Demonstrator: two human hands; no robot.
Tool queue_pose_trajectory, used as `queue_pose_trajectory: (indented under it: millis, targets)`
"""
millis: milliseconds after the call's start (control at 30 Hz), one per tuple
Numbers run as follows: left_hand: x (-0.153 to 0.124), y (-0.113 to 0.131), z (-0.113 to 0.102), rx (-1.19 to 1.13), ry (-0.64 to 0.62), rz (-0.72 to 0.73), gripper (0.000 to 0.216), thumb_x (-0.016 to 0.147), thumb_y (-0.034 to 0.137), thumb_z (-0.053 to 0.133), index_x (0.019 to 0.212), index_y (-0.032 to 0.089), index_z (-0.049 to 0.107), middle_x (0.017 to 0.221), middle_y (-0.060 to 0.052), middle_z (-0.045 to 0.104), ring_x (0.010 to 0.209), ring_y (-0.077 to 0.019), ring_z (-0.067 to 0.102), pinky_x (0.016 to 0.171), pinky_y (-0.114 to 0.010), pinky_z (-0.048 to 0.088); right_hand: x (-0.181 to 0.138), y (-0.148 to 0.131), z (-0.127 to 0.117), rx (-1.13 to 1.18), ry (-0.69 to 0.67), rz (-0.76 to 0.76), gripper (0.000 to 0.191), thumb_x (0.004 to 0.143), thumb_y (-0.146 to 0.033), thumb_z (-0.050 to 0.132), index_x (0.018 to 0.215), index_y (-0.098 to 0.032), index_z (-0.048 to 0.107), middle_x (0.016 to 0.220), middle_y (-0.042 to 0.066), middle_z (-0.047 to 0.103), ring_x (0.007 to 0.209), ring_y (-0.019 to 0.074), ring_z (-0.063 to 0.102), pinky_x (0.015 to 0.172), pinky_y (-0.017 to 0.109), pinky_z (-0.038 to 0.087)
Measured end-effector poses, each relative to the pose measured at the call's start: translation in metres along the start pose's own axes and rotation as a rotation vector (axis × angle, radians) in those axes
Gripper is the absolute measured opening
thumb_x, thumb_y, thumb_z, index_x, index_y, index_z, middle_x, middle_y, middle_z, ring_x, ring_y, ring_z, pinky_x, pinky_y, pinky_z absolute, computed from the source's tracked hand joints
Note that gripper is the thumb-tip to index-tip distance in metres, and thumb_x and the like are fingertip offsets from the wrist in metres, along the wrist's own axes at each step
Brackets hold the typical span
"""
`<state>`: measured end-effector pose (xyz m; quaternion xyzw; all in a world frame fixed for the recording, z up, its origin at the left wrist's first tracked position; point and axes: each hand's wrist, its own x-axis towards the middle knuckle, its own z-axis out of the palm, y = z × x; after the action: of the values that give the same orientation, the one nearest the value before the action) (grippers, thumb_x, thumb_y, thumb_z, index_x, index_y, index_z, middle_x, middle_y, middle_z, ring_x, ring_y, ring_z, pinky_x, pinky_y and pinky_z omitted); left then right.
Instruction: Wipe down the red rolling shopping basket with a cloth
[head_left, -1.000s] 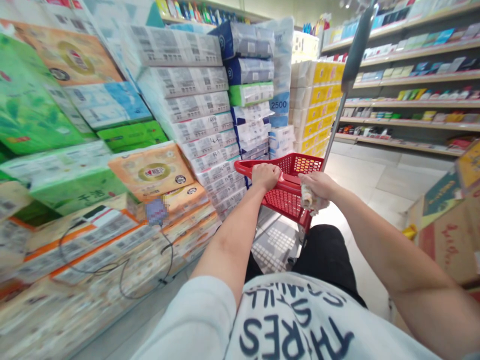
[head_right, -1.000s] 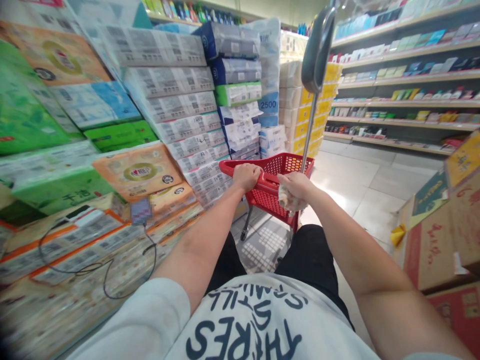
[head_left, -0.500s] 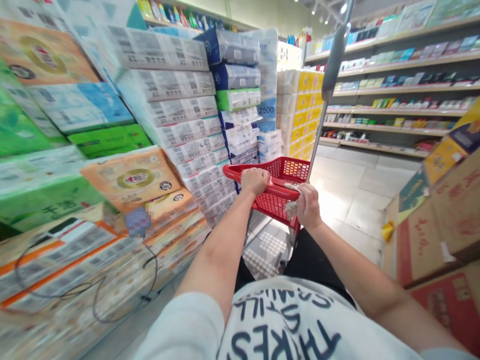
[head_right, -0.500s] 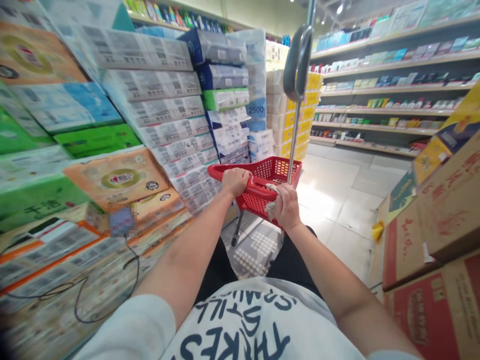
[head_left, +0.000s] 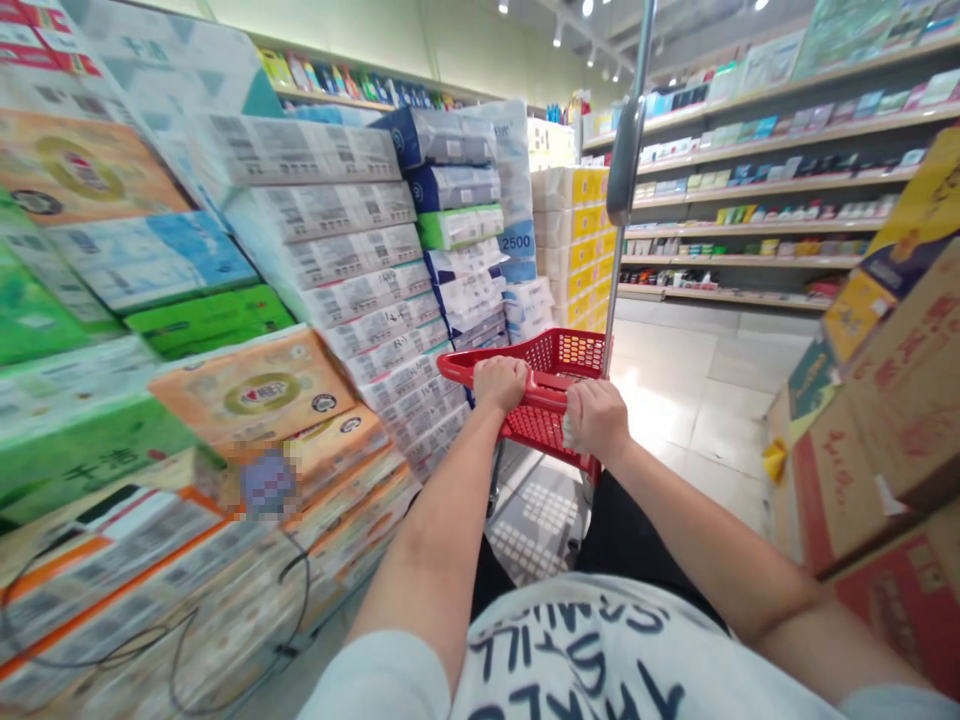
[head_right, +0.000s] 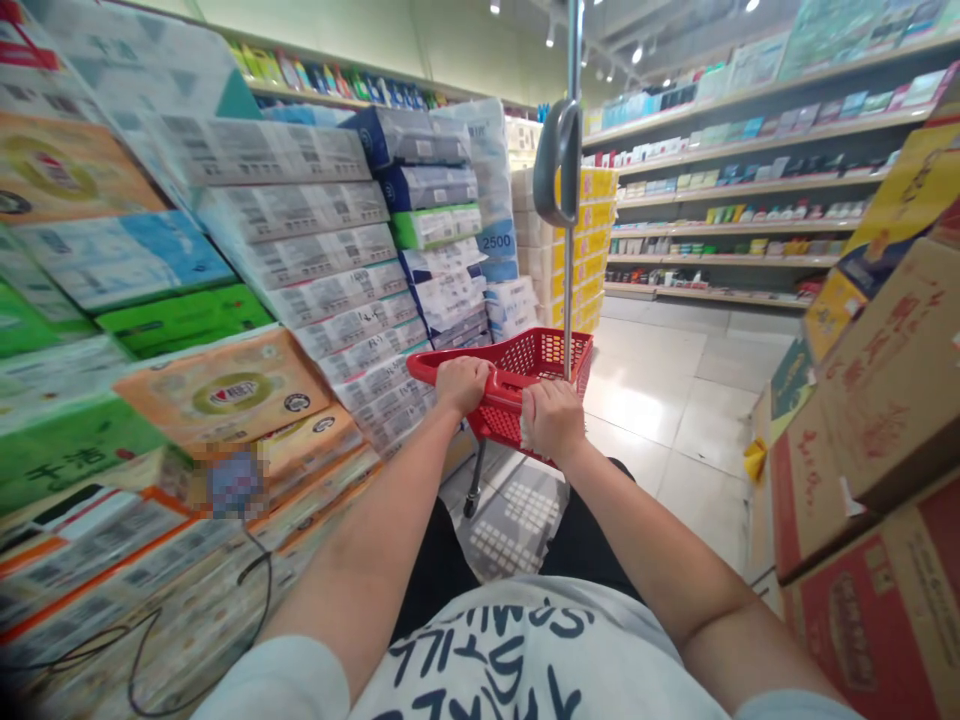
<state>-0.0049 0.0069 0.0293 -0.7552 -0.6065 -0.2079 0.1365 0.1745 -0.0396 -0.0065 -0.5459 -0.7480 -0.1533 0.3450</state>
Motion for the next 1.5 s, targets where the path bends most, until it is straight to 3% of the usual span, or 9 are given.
queue_pose_trajectory:
  millis: [67, 267, 433, 500, 700, 933, 1167, 1367, 1500]
  targets:
    - [0.0, 0.001, -0.001, 0.002, -0.007, -0.003, 0.04, 0.094, 0.031, 0.031, 0.089, 0.025, 0.07, 0.101, -0.001, 0.072, 0.1, -0.0173, 0.059, 0.086, -0.032, 0.038, -0.005, -0.003, 0.0, -0.01, 0.04, -0.033, 0.043, 0.096, -0.03, 0.031, 0.083, -0.014, 0.068, 0.086, 0.013, 0.069, 0.087, 0.0217, 0.061, 0.084, 0.032, 0.04]
    - [-0.001, 0.004, -0.003, 0.008, -0.023, 0.0, 0.04, 0.094, 0.031, 0.031, 0.092, 0.025, 0.07, 0.101, -0.002, 0.072, 0.101, -0.018, 0.059, 0.086, -0.032, 0.038, 0.019, -0.017, -0.009, -0.14, -0.324, 0.074, 0.042, 0.095, -0.032, 0.034, 0.081, -0.012, 0.069, 0.077, 0.015, 0.068, 0.073, 0.0223, 0.063, 0.071, 0.032, 0.04]
    - [-0.004, 0.005, -0.001, -0.001, -0.003, 0.012, 0.04, 0.094, 0.03, 0.03, 0.091, 0.025, 0.07, 0.102, -0.002, 0.072, 0.101, -0.0177, 0.059, 0.086, -0.032, 0.038, -0.012, -0.018, 0.002, -0.107, 0.067, -0.084, 0.037, 0.095, -0.032, 0.035, 0.094, -0.013, 0.067, 0.087, 0.013, 0.067, 0.086, 0.0239, 0.058, 0.083, 0.036, 0.037]
    - [-0.003, 0.005, -0.001, -0.002, -0.002, 0.01, 0.04, 0.094, 0.03, 0.03, 0.091, 0.025, 0.07, 0.102, -0.001, 0.072, 0.101, -0.0173, 0.059, 0.086, -0.032, 0.037, -0.014, -0.016, 0.004, -0.106, 0.093, -0.116, 0.036, 0.095, -0.032, 0.035, 0.094, -0.014, 0.067, 0.087, 0.013, 0.067, 0.087, 0.0235, 0.058, 0.084, 0.036, 0.037]
    - [0.0, 0.006, -0.002, -0.003, -0.003, 0.0, 0.039, 0.093, 0.029, 0.032, 0.089, 0.025, 0.07, 0.1, -0.001, 0.072, 0.1, -0.0169, 0.06, 0.084, -0.032, 0.037, 0.025, -0.028, -0.001, -0.151, -0.359, 0.046, 0.038, 0.094, -0.031, 0.036, 0.085, -0.012, 0.067, 0.08, 0.015, 0.069, 0.073, 0.0231, 0.063, 0.069, 0.033, 0.041]
    - [-0.002, 0.003, 0.0, -0.017, 0.023, 0.006, 0.037, 0.093, 0.03, 0.034, 0.088, 0.026, 0.071, 0.099, 0.0, 0.072, 0.099, -0.0168, 0.06, 0.085, -0.032, 0.037, -0.014, -0.034, 0.008, -0.112, 0.064, -0.133, 0.039, 0.096, -0.033, 0.034, 0.112, -0.014, 0.064, 0.099, 0.014, 0.068, 0.094, 0.0249, 0.059, 0.085, 0.037, 0.037]
    - [-0.001, 0.005, -0.003, 0.015, -0.001, -0.003, 0.038, 0.093, 0.03, 0.034, 0.086, 0.024, 0.07, 0.1, -0.002, 0.072, 0.099, -0.018, 0.061, 0.084, -0.033, 0.038, 0.027, -0.04, -0.004, -0.135, -0.416, 0.03, 0.038, 0.096, -0.03, 0.034, 0.092, -0.013, 0.068, 0.086, 0.016, 0.069, 0.079, 0.0234, 0.065, 0.072, 0.033, 0.044]
    - [-0.004, 0.006, -0.002, 0.018, 0.018, -0.026, 0.038, 0.093, 0.03, 0.034, 0.084, 0.024, 0.07, 0.098, -0.001, 0.073, 0.098, -0.0173, 0.061, 0.083, -0.032, 0.038, -0.013, -0.033, 0.008, -0.09, 0.0, -0.172, 0.039, 0.096, -0.03, 0.034, 0.118, -0.015, 0.062, 0.11, 0.015, 0.067, 0.103, 0.0264, 0.06, 0.09, 0.04, 0.04]
    - [-0.003, 0.008, -0.002, 0.032, 0.038, -0.022, 0.038, 0.092, 0.029, 0.034, 0.082, 0.024, 0.07, 0.096, -0.002, 0.073, 0.096, -0.0177, 0.061, 0.081, -0.032, 0.038, -0.006, -0.033, 0.005, -0.093, -0.073, -0.109, 0.034, 0.095, -0.026, 0.035, 0.112, -0.013, 0.062, 0.104, 0.016, 0.068, 0.098, 0.0263, 0.062, 0.086, 0.038, 0.043]
